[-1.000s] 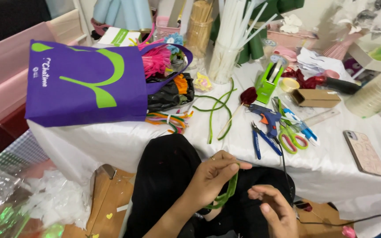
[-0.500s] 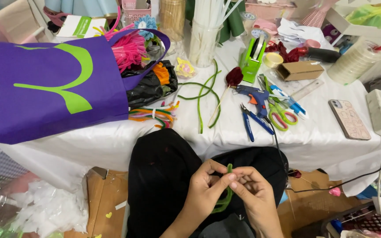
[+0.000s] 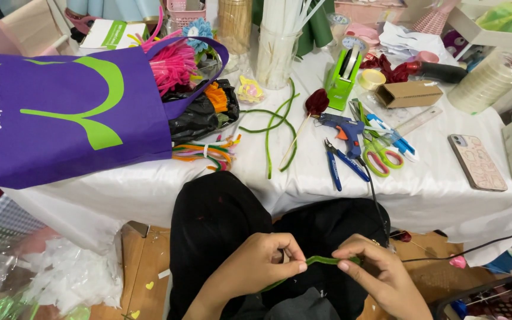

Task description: The person sits at a craft table and shapes green pipe cleaners into leaf-like forms. They bend and twist the pipe cleaners by hand, then use a ruler to measure the length of the formed pieces. The person continues to refine the shape of the leaves throughout the clip.

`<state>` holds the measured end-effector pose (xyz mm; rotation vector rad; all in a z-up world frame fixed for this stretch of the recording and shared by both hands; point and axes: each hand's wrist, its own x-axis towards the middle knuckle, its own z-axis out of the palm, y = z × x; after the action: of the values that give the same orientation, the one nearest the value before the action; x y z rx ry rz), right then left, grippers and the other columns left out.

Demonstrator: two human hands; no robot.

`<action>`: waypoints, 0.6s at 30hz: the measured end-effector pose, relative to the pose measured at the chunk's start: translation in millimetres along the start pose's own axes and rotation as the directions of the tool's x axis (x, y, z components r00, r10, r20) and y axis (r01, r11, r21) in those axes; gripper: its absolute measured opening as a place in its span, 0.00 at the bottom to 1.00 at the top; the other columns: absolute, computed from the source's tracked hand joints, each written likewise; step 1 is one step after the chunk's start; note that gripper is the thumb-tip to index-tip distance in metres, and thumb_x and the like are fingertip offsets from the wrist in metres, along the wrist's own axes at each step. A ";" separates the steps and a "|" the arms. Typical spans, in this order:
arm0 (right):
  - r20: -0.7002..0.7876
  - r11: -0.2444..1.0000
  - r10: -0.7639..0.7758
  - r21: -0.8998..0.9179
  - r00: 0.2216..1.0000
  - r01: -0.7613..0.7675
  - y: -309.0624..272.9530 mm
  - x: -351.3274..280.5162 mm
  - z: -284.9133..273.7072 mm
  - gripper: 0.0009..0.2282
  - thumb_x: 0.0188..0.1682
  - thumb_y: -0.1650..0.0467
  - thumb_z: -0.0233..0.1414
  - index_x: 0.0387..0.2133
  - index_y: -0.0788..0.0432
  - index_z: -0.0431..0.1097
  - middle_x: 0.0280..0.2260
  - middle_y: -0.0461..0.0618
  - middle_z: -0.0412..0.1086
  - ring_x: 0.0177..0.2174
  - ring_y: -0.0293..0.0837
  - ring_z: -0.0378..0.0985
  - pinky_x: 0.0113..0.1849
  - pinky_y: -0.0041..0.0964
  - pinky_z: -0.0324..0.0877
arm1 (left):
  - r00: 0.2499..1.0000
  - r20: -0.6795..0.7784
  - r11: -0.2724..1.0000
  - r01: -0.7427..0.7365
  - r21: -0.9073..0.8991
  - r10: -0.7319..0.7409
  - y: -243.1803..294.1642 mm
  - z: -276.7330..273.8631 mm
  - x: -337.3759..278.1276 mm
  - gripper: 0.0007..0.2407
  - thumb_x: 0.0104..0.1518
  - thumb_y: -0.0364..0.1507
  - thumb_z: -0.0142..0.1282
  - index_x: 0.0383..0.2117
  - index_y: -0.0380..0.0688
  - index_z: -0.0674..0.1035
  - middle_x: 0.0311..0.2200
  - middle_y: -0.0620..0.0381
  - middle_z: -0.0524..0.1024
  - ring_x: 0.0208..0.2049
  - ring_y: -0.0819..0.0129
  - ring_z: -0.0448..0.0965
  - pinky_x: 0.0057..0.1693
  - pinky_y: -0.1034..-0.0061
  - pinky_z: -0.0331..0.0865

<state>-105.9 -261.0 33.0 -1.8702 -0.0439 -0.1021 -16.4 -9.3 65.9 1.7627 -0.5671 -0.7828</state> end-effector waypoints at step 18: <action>0.026 0.963 0.267 0.015 0.963 -0.268 -1.1 11.9 64.4 0.08 0.41 0.72 0.71 0.32 0.61 0.85 0.13 0.42 0.53 0.15 0.34 0.50 0.23 0.32 0.49 | 0.967 -0.232 0.128 -0.244 -0.961 0.101 -20.3 4.2 41.4 0.18 0.64 0.41 0.46 0.50 0.39 0.74 0.29 0.55 0.68 0.20 0.73 0.58 0.26 0.82 0.52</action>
<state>-91.0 -199.4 16.1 -1.8416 0.1908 0.1074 8.2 -34.8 36.2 0.4024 -0.0414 -0.6107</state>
